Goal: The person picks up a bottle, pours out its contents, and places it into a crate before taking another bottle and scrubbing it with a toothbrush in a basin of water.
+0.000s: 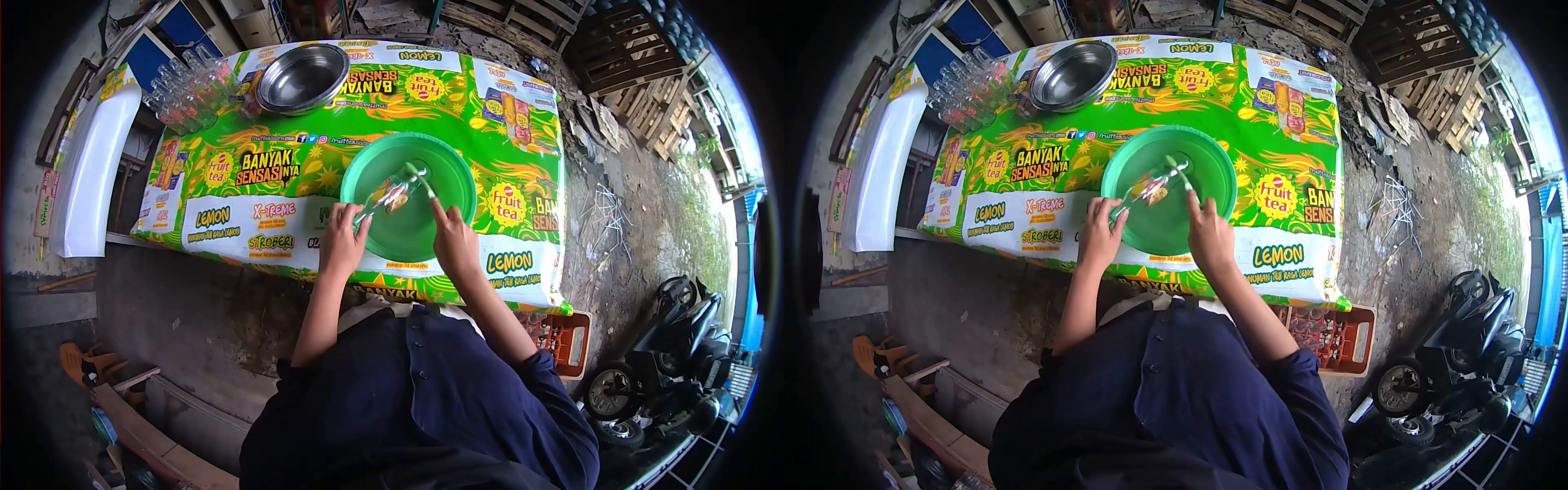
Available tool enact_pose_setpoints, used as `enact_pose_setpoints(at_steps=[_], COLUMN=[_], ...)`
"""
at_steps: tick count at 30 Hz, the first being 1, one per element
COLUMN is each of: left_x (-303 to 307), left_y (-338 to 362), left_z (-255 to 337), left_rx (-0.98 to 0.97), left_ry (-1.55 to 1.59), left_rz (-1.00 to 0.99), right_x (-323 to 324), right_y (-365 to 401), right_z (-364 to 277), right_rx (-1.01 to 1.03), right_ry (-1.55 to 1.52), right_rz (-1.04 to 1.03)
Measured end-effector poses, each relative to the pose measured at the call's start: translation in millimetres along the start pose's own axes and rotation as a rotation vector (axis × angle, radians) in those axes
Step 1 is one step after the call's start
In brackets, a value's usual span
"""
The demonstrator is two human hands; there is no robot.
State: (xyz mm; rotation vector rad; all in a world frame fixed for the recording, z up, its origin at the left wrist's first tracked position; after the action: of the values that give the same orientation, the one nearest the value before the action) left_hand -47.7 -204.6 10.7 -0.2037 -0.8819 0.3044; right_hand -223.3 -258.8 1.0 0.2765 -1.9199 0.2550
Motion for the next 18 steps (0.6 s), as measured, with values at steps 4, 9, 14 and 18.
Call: enact_pose_setpoints(at_steps=[4, 9, 14, 18], left_x=[-4, -9, -1, 2], left_y=[4, 5, 2, -6], left_z=[2, -9, -6, -11], left_rx=[-0.025, 0.041, -0.005, 0.009], left_ry=[-0.098, -0.03, -0.182, -0.308], left_rz=[-0.035, -0.057, -0.035, -0.043], right_x=[7, 7, 5, 20], right_y=[-7, 37, -20, 9], right_z=[5, -32, 35, 12], right_rx=[-0.025, 0.082, -0.141, -0.161], right_ry=[-0.016, -0.059, 0.047, 0.007], right_rz=[0.032, -0.114, -0.016, -0.035])
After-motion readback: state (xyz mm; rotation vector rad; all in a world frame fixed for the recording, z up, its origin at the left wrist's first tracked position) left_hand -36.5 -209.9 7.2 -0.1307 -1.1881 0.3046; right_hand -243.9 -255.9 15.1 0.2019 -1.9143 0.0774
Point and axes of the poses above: each hand's wrist, its own y-axis away from the middle knuckle, its own x-axis out of the back of the hand, z = x × y, the point moved 10 cm from there along -y, towards the middle knuckle, and after that the axes turned 8 degrees about -x, right-handed, at the moved point
